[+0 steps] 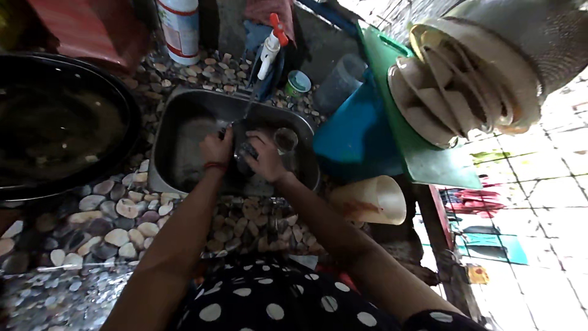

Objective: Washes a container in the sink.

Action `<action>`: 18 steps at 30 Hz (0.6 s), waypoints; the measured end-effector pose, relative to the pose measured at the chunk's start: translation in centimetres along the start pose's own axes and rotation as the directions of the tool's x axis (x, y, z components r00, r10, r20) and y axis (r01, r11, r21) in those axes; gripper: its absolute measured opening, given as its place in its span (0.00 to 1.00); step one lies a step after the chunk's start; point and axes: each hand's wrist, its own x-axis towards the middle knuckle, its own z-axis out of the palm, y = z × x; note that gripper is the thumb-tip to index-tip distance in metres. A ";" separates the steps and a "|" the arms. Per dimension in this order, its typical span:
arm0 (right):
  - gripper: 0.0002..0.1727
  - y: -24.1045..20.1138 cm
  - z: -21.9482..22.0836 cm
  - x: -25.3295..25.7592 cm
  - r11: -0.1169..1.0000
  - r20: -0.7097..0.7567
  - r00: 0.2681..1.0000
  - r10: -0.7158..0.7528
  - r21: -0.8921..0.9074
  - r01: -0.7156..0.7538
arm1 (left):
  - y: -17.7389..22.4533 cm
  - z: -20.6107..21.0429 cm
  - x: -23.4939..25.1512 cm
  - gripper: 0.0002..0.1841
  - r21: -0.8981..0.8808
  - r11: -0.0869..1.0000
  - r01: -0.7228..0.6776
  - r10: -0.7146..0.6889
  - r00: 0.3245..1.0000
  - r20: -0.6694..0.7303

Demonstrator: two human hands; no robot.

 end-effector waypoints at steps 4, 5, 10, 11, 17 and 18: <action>0.21 0.7 -0.8 1.7 0.971 -0.056 0.970 0.236 0.059 -0.233 | 0.3 -0.1 -0.4 0.34 0.006 1.000 -0.005 0.005 1.000 -0.011; 0.21 0.6 -0.8 1.8 0.958 -0.066 0.957 0.283 0.061 -0.279 | 0.5 -0.2 -0.5 0.34 0.013 1.000 -0.003 0.003 1.000 -0.010; 0.16 -1.1 0.7 -0.6 0.996 0.018 0.999 -0.041 -0.084 0.043 | 0.4 -0.1 -0.4 0.33 0.009 1.000 -0.017 0.018 1.000 -0.024; 0.17 -0.7 0.4 -0.2 0.998 -0.006 1.000 -0.019 -0.068 0.019 | 0.4 0.1 -0.4 0.33 0.008 1.000 -0.024 0.024 0.999 -0.024; 0.23 -0.7 -0.6 0.2 0.970 -0.014 0.970 0.242 -0.032 -0.242 | 0.6 -0.2 -0.4 0.34 0.030 0.998 -0.057 0.056 0.998 0.018; 0.20 -1.1 0.2 -0.6 0.991 -0.008 0.995 0.099 -0.095 -0.099 | 0.5 -0.3 -0.4 0.34 0.034 0.998 -0.056 0.056 0.998 0.019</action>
